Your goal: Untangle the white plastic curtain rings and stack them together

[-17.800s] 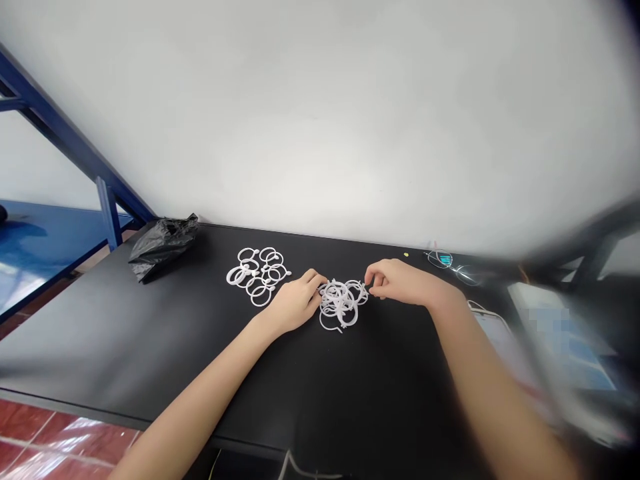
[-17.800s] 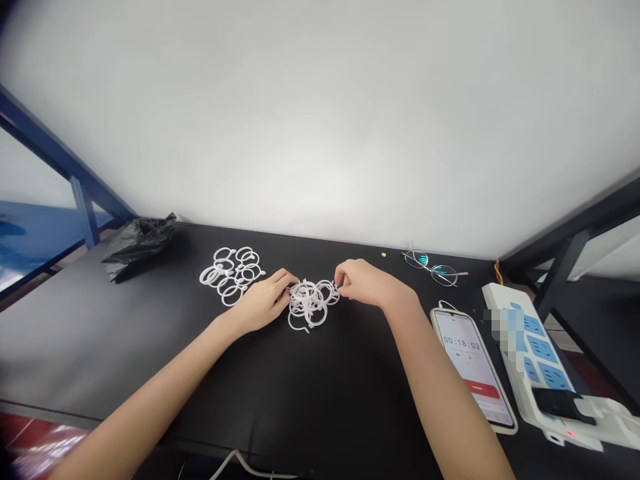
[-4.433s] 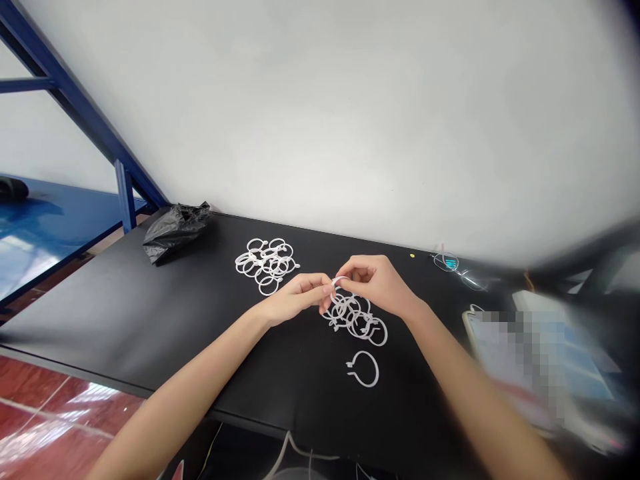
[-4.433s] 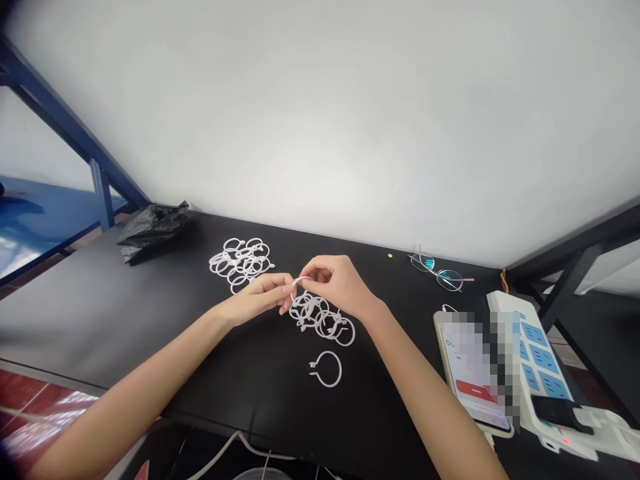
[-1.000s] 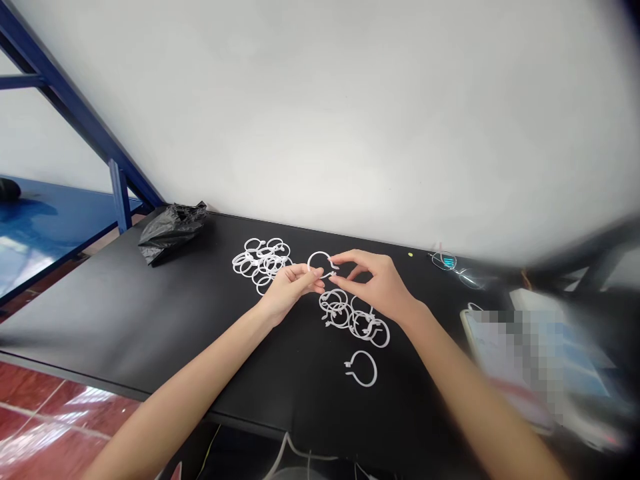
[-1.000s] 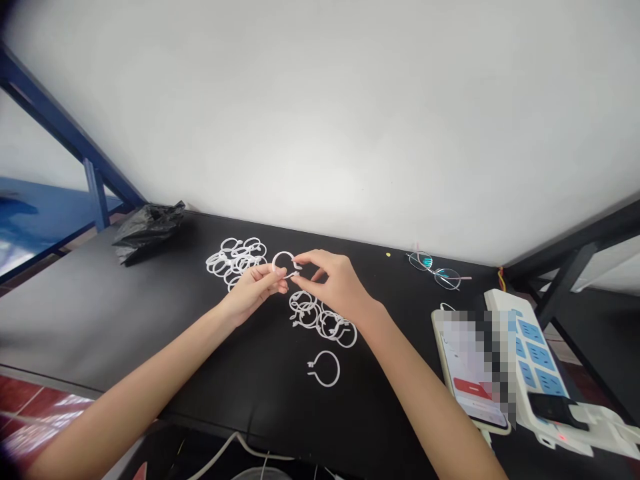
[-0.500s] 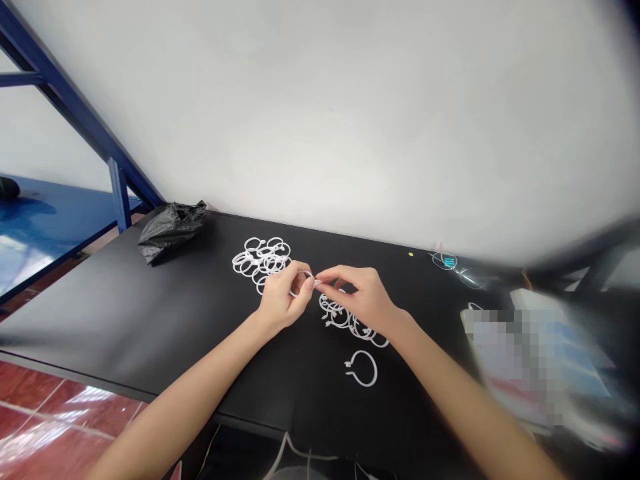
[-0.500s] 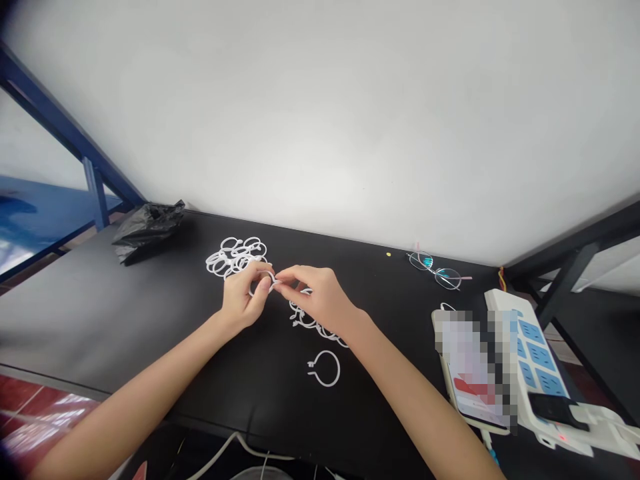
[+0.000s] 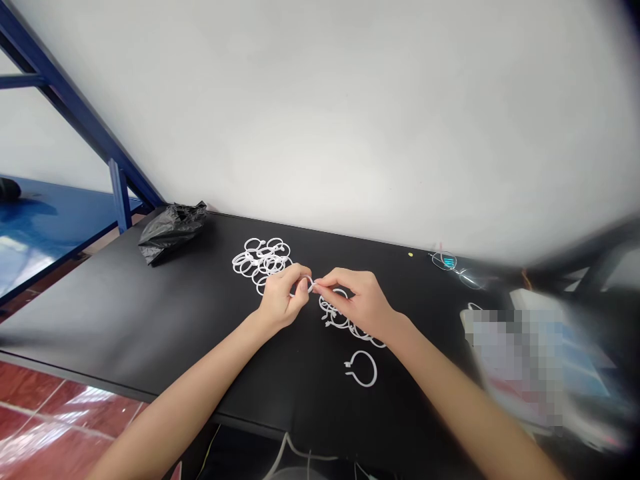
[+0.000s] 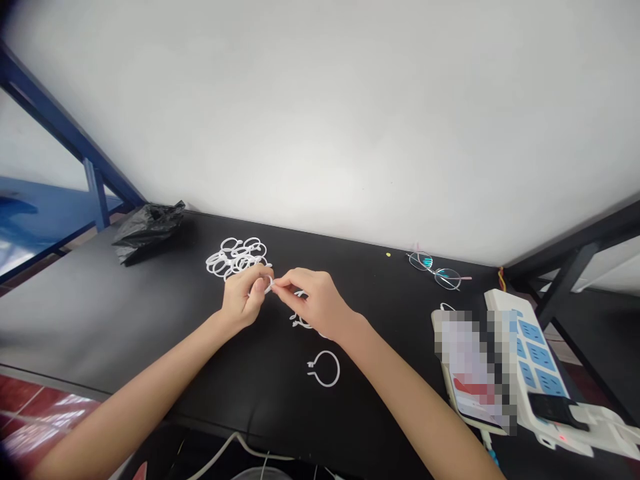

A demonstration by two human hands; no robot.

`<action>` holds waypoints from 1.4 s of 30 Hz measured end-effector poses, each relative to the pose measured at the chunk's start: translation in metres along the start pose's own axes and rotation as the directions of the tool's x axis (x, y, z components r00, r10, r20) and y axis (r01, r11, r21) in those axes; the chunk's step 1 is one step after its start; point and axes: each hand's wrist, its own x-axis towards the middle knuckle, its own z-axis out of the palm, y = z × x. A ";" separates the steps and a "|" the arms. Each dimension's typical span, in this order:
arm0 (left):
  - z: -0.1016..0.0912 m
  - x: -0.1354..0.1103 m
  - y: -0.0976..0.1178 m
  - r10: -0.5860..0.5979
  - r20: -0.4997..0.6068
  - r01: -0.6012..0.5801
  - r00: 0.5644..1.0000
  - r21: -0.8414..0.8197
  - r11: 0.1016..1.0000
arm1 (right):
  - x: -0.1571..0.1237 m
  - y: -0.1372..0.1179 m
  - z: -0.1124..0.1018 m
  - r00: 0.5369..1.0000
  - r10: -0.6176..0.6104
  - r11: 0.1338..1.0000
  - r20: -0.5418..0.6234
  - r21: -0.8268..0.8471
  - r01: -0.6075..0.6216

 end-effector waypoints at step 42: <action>-0.016 0.005 -0.055 -0.291 0.139 0.069 0.947 0.795 0.602 | 0.008 0.006 -0.020 0.991 0.126 0.985 0.034 -0.124 -0.121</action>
